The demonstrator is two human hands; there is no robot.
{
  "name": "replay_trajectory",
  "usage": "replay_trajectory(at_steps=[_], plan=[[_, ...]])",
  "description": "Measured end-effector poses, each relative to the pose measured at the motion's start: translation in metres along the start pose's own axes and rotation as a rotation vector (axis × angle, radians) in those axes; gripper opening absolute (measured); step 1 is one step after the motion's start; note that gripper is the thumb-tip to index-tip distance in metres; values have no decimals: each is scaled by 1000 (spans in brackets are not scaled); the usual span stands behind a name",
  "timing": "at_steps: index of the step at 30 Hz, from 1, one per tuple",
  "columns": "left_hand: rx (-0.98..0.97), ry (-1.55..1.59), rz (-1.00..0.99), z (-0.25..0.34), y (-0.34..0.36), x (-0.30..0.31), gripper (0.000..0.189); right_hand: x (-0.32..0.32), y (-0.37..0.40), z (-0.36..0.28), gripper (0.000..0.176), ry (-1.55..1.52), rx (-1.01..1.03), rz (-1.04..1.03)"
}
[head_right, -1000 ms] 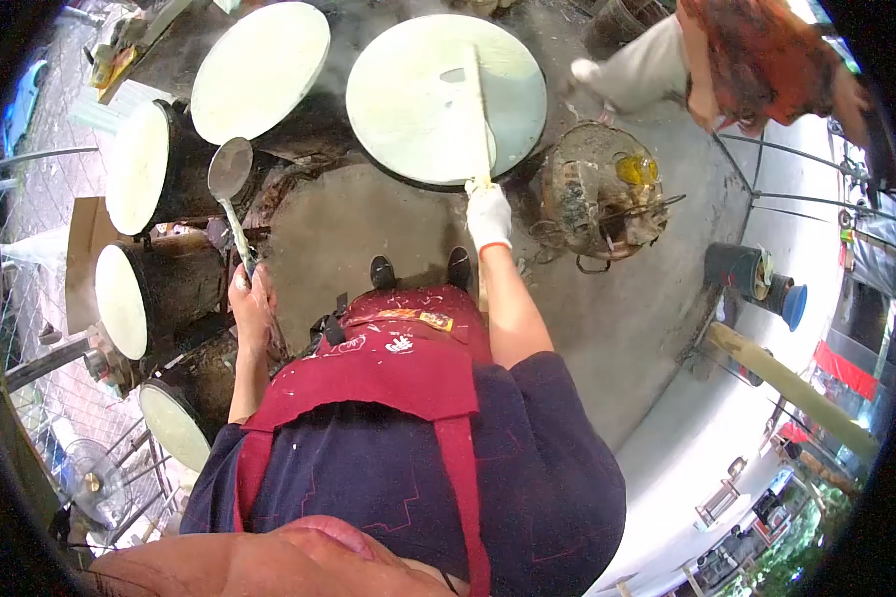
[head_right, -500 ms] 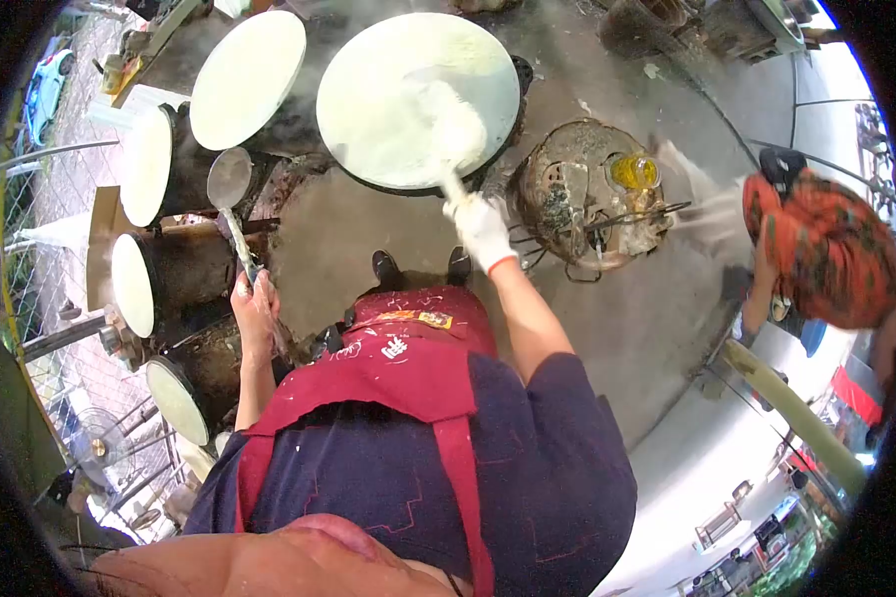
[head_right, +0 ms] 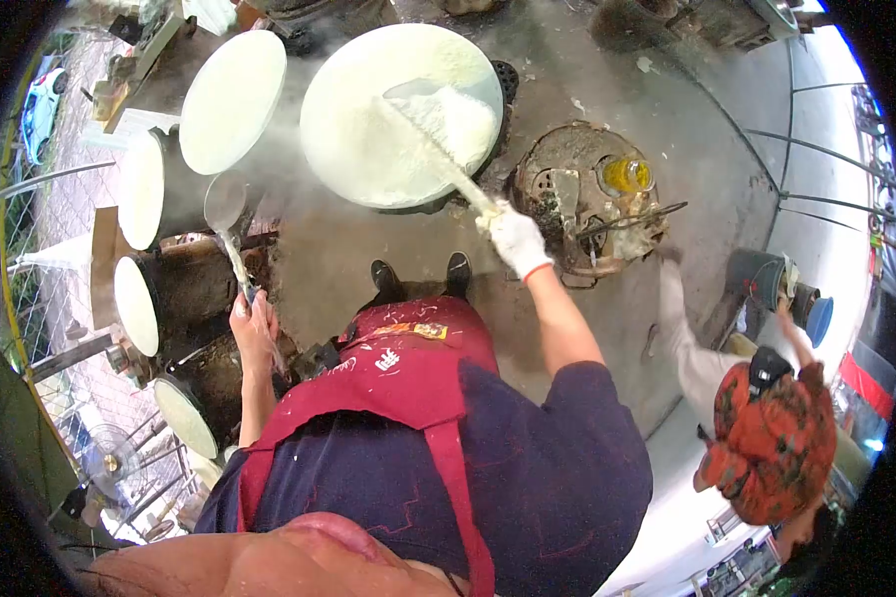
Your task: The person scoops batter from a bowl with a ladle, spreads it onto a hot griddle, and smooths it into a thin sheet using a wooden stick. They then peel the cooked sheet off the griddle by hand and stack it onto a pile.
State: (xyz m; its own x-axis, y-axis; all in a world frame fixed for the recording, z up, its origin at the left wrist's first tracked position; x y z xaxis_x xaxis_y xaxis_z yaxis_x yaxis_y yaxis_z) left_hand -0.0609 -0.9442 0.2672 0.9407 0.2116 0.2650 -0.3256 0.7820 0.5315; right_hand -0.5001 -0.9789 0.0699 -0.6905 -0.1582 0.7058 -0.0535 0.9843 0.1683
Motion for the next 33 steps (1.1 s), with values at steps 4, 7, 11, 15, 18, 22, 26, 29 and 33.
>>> replay_trajectory(at_steps=[4,7,11,15,18,22,26,29,33], plan=[[21,27,19,-8,2,3,14,52,-76,22,53,153,-62,-21],[29,12,46,-11,8,6,14,87,-161,23,57,248,-45,64],[28,-53,58,-15,7,9,11,86,-199,-54,52,147,133,227],[12,-32,49,-3,3,1,12,52,-106,-105,47,-533,366,266],[-22,-36,18,8,-3,-5,13,51,-25,-60,34,-600,106,623],[-90,2,-63,15,-14,-26,17,-16,29,-37,24,-1089,-556,255],[-110,21,-129,17,-14,-39,17,14,18,-54,34,-1087,-318,221],[-101,23,-102,17,-7,-39,17,-14,14,24,35,-1262,-349,297],[-76,5,-78,14,-6,-40,18,-11,18,-45,34,-1155,-427,43]])
Point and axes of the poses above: each hand's wrist, its own y-axis away from the middle knuckle, its own x-axis out of the back of the hand, z = x × y, the point moved 7 cm from there along -y, towards the middle knuckle, and after that the axes turned 10 degrees about x, right-handed, at the moved point
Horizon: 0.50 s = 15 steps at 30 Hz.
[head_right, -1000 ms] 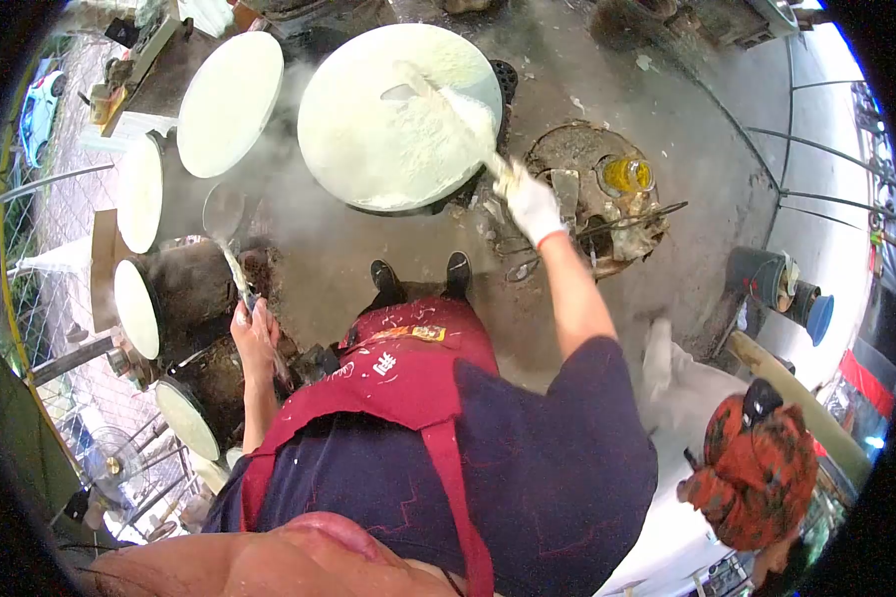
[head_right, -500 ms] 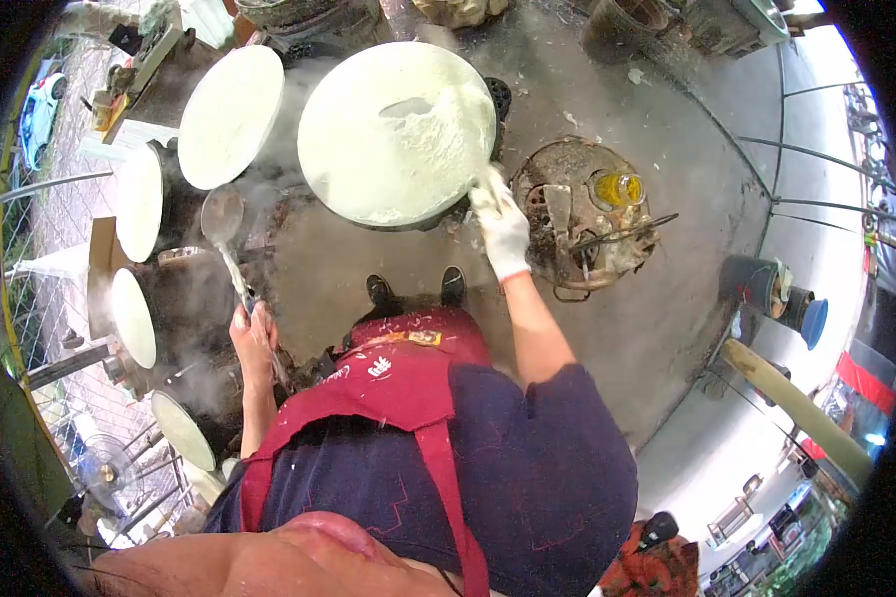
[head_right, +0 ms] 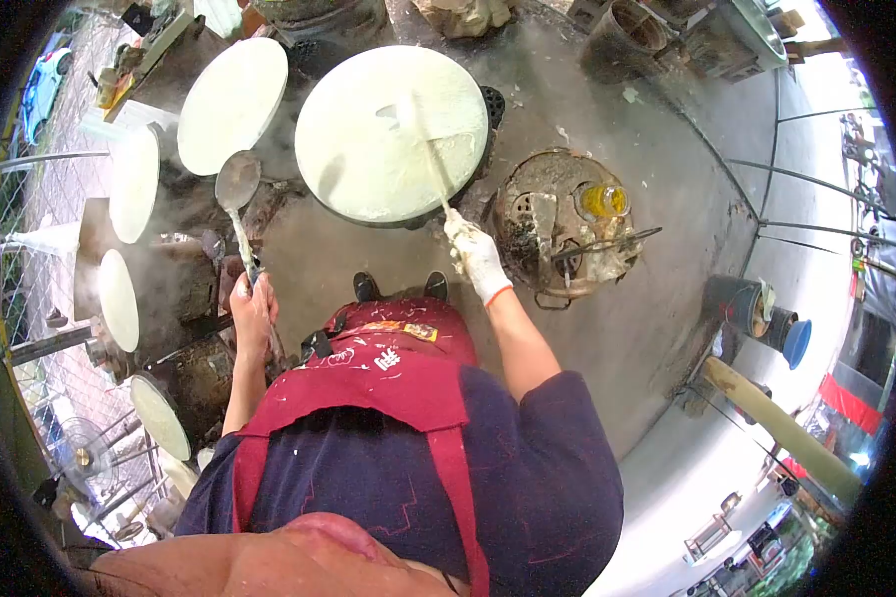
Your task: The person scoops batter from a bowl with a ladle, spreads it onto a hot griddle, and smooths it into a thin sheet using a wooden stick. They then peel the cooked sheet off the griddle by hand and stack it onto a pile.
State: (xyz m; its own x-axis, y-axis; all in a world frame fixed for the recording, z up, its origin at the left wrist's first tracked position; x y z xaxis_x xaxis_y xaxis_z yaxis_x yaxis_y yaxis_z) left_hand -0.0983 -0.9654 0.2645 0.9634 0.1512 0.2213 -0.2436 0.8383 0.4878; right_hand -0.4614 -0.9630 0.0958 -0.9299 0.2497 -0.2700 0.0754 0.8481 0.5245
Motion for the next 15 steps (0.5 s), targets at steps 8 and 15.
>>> replay_trajectory(at_steps=[8,15], plan=[[-18,-44,-238,27,-102,-58,17,-2,-35,-49,39,254,243,27],[133,54,-607,44,-196,-166,11,6,24,4,43,262,359,140]])
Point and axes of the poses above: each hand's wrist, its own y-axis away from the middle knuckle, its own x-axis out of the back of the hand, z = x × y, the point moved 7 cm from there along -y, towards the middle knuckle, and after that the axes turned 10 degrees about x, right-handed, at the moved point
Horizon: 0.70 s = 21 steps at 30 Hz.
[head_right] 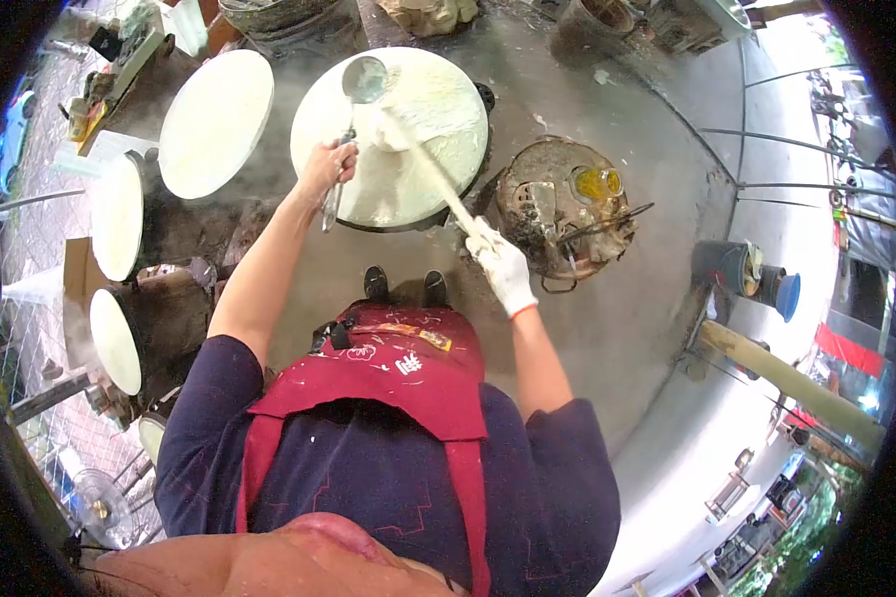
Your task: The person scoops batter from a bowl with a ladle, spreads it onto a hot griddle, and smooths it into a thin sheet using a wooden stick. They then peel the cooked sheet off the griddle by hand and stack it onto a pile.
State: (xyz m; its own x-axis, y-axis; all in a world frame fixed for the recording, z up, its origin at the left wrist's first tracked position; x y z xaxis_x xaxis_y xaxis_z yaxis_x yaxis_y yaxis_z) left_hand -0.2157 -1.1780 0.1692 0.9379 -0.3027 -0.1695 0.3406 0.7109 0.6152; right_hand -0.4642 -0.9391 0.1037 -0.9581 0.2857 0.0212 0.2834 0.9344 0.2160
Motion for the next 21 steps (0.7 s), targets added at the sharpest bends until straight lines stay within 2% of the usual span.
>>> replay_trajectory(at_steps=[1,4,6,8,10,11,13,14,15,16,18,19,20,21], plan=[[23,17,-47,-4,-6,-5,10,-2,13,6,44,-16,-24,137],[130,0,-8,-22,13,-15,9,-56,35,10,39,-224,-225,236],[196,160,7,-36,37,-20,10,-100,33,3,31,-301,-389,110],[261,252,54,-47,55,-16,12,-93,10,-13,32,-228,-329,90],[293,352,19,-54,57,-9,13,-69,-18,15,36,-167,-123,102],[309,405,0,-54,61,-9,14,-63,-29,10,38,-134,-22,112],[345,411,-37,-50,67,-10,14,-62,-25,18,40,-136,-145,-52],[362,415,-60,-47,70,-13,14,-72,-11,-8,37,-140,-262,-114],[347,396,-30,-49,72,-11,14,-67,-9,-10,34,6,-186,-111],[325,372,-22,-48,72,-12,14,-62,4,-33,33,-96,-343,-123],[282,432,17,-51,75,-11,12,-28,-5,-18,39,21,-2,-19],[281,401,-45,-58,67,-11,10,-23,1,-37,40,431,259,21],[347,536,-5,-65,65,-13,10,-33,3,-30,38,173,230,30],[354,506,-60,-64,68,-18,10,-52,5,1,35,33,171,-32]])
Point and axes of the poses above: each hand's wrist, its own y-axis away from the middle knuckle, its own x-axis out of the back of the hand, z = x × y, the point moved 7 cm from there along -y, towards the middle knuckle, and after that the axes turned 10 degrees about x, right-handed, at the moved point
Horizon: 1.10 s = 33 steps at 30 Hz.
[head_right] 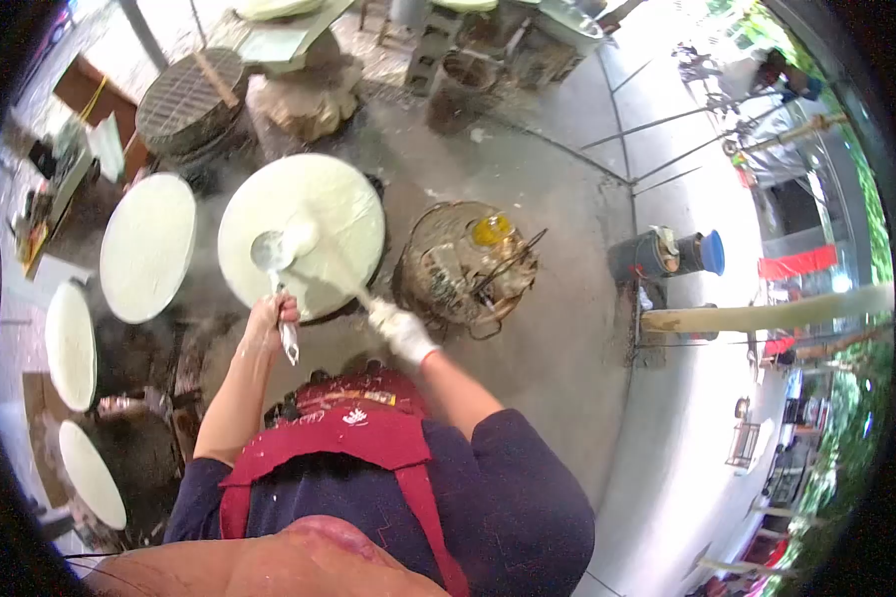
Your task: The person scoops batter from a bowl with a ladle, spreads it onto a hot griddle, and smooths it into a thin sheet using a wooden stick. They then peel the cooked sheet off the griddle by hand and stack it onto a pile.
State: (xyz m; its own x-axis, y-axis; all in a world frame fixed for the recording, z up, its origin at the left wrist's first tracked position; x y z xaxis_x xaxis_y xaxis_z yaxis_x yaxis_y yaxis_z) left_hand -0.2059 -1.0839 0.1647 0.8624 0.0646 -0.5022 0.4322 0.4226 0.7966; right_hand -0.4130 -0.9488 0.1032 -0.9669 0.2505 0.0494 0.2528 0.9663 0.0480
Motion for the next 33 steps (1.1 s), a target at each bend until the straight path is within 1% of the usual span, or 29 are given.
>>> replay_trajectory(at_steps=[1,3,5,6,7,8,9,10,11,12,13,15,16,17,18,20,21,23,24,25,27,29,31,32,33], plan=[[0,46,-56,-6,-17,7,12,-17,6,-5,35,-102,-172,-59],[57,183,-93,-13,-12,-6,14,-51,26,-20,35,-266,-539,-147],[-9,293,-177,-10,3,-6,13,-54,25,-29,35,-322,-580,-215],[-16,378,-310,-7,18,1,11,-42,17,-28,36,-372,-520,-185],[48,461,-674,-4,27,19,14,-30,6,-20,36,-418,-470,-169],[57,586,-791,-6,57,16,18,-11,-10,-15,35,-520,-333,-133],[35,717,-888,-9,96,20,24,6,-27,-42,35,-630,-222,-132],[-102,574,-746,-19,113,34,31,17,-38,-35,36,-394,-151,-125],[-138,456,-665,-27,126,40,32,28,-49,-29,37,-134,-94,-111],[-227,329,-538,-28,141,39,31,40,-59,-22,38,114,-56,-87],[-261,265,-423,-25,153,37,30,33,-63,5,38,259,16,-126],[-230,400,-417,-22,172,34,28,-12,-34,0,38,-166,-160,-295],[-207,462,-435,-24,180,38,27,-18,-28,0,34,169,47,-401],[-184,524,-454,-27,185,40,27,-19,-26,-35,28,155,41,-424],[-202,550,-401,-32,189,48,29,-13,-31,-47,30,255,69,-491],[-260,605,-309,-39,213,82,33,31,-52,51,42,-30,193,-268],[-291,634,-297,-44,228,101,33,18,-37,-5,42,309,20,-85],[-348,688,-286,-56,254,140,33,-19,-9,15,48,-192,-69,-160],[-394,701,-298,-70,263,152,32,-40,11,0,44,48,64,-312],[-441,694,-236,-80,280,173,32,-81,37,-40,38,510,430,-589],[-525,670,-110,-97,317,218,31,-151,73,-39,39,295,48,-739],[-645,618,-3,-113,358,260,28,-210,71,-8,42,-290,-418,-644],[-703,618,126,-126,398,300,27,-285,68,-34,48,-137,-185,-686],[-730,664,118,-136,411,325,25,-323,60,-38,47,-115,-135,-729],[-764,690,165,-141,425,350,23,-364,48,-43,47,-93,-83,-769]])
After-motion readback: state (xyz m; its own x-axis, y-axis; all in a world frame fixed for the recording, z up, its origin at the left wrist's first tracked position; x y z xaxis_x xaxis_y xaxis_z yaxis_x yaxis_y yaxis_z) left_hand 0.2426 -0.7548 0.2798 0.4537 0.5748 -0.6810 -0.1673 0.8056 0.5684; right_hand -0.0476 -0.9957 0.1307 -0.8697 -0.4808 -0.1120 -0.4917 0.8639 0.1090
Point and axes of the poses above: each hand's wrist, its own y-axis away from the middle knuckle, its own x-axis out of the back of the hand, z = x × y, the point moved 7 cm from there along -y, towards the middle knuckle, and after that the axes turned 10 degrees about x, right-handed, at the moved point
